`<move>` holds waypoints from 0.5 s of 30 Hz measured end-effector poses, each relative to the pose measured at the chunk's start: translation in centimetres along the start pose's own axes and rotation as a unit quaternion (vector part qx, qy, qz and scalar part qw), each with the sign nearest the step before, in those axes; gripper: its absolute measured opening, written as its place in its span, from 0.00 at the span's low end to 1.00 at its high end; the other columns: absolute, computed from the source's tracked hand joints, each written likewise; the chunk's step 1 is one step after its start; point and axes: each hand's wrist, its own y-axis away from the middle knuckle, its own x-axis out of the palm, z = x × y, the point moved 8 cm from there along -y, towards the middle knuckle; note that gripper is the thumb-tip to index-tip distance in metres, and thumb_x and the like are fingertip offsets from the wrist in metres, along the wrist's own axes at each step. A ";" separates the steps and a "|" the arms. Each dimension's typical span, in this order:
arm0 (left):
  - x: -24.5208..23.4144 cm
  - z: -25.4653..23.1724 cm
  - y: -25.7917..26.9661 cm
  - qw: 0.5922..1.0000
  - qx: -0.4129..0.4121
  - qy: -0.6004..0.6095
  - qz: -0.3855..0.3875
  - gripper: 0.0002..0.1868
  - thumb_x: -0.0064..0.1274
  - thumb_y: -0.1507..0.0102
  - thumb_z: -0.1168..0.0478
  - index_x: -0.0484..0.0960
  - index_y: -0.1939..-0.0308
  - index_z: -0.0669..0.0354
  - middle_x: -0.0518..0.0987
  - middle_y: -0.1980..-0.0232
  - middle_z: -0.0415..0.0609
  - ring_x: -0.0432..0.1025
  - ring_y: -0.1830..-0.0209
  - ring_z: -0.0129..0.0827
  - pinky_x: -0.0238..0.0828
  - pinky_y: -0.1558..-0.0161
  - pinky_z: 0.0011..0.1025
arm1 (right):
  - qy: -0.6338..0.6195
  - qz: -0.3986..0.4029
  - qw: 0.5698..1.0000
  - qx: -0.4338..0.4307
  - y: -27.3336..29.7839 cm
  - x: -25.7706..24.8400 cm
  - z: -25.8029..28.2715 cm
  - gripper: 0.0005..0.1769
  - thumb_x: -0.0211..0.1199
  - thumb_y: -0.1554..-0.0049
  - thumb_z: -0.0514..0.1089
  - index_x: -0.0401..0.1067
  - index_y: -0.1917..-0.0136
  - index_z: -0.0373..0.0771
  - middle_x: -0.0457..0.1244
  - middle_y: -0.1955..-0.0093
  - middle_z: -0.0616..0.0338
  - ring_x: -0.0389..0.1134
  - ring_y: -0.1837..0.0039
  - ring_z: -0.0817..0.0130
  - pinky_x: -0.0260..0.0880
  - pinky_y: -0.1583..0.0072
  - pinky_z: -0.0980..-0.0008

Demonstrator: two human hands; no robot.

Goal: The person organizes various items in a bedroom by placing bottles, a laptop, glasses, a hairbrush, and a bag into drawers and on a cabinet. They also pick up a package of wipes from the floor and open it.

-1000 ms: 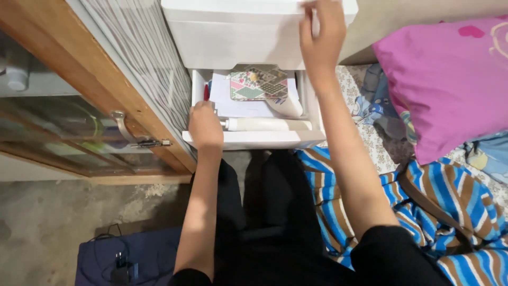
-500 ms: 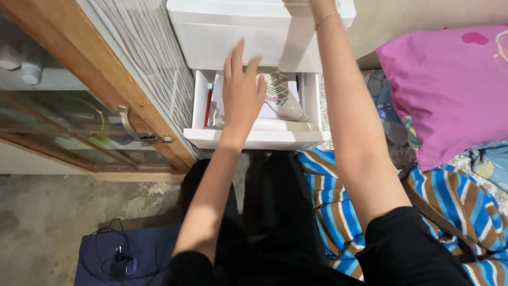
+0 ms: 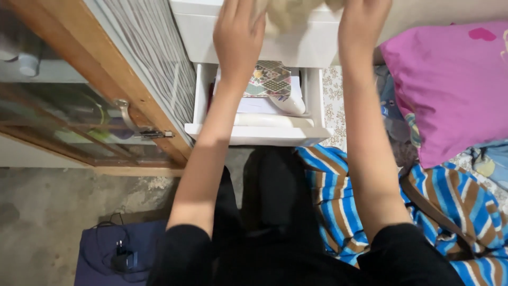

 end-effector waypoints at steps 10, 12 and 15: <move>11.8 -1.3 15.9 0.940 0.058 0.022 0.337 0.15 0.55 0.38 0.66 0.80 0.47 0.50 0.72 0.40 0.42 0.63 0.33 0.38 0.60 0.36 0.49 | 0.274 0.391 0.877 -0.045 13.9 5.5 3.3 0.10 0.56 0.35 0.47 0.77 0.45 0.50 0.65 0.49 0.59 0.67 0.42 0.56 0.65 0.40 0.59; 11.5 -2.0 16.4 0.922 0.026 0.006 0.386 0.24 0.57 0.39 0.65 0.80 0.38 0.52 0.70 0.28 0.44 0.57 0.24 0.41 0.46 0.26 0.63 | 0.273 0.482 0.833 0.012 15.8 7.1 0.2 0.16 0.59 0.37 0.48 0.81 0.41 0.44 0.70 0.38 0.46 0.65 0.28 0.43 0.59 0.27 0.49; 7.7 -4.0 15.6 0.942 0.006 0.000 0.335 0.31 0.60 0.42 0.65 0.76 0.33 0.54 0.66 0.25 0.48 0.56 0.23 0.47 0.43 0.28 0.71 | 0.271 0.544 0.793 0.054 18.0 9.8 -4.0 0.23 0.47 0.33 0.57 0.79 0.36 0.51 0.68 0.34 0.45 0.55 0.22 0.40 0.48 0.22 0.46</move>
